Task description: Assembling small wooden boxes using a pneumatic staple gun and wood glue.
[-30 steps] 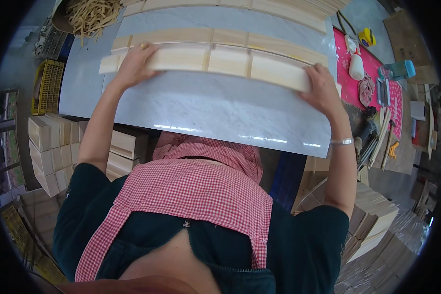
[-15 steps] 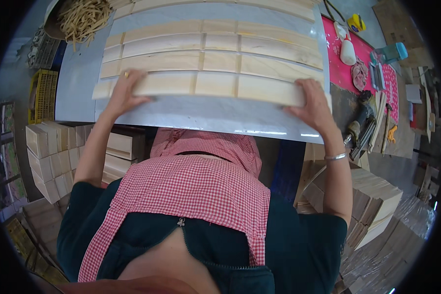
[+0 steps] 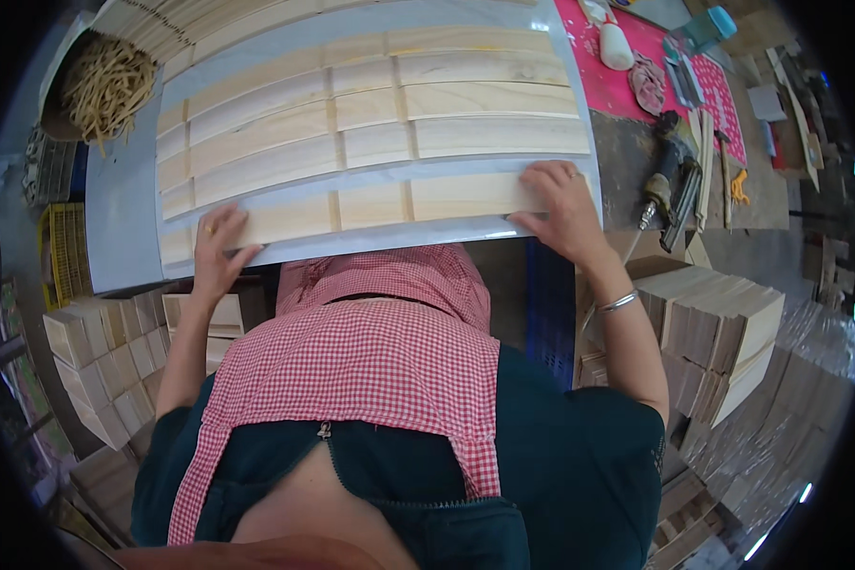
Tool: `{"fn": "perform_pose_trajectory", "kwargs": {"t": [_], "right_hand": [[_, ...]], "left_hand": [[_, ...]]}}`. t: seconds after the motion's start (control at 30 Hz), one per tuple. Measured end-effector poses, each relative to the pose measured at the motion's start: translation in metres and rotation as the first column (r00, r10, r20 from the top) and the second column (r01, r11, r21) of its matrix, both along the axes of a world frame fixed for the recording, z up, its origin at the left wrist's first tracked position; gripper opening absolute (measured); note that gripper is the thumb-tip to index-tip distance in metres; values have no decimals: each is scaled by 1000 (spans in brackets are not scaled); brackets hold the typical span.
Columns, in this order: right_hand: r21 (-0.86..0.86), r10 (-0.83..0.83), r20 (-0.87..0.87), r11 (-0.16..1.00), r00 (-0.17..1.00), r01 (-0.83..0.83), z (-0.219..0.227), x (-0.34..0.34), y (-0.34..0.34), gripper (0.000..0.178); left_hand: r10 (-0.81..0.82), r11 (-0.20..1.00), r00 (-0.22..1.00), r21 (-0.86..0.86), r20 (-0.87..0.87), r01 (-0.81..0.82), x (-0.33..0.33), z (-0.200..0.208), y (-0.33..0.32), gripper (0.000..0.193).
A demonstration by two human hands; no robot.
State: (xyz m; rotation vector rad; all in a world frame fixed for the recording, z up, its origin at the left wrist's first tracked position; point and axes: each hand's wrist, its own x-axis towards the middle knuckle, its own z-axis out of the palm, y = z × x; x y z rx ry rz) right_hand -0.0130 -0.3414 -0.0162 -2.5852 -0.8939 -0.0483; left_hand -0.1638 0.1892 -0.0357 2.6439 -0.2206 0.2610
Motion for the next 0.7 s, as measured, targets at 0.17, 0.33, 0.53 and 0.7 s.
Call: {"fn": "perform_pose_trajectory", "kwargs": {"t": [0.17,0.33,0.53,0.7], "right_hand": [[45,-101,133,994,986,95,-11,3,4,45],[222,-377,277,920,884,323,-40,19,-33,38],[141,-648,188,761,738,633,-47,25,-47,33],[142,-694,130,720,708,679,-58,15,-40,33]], "left_hand": [[48,996,999,-78,18,-46,21,-7,-11,55],[173,979,974,84,143,-186,13,-19,14,55],[693,685,709,191,127,-703,3,-47,92,67],[679,728,733,88,37,-679,-2,-42,91,79]]}}
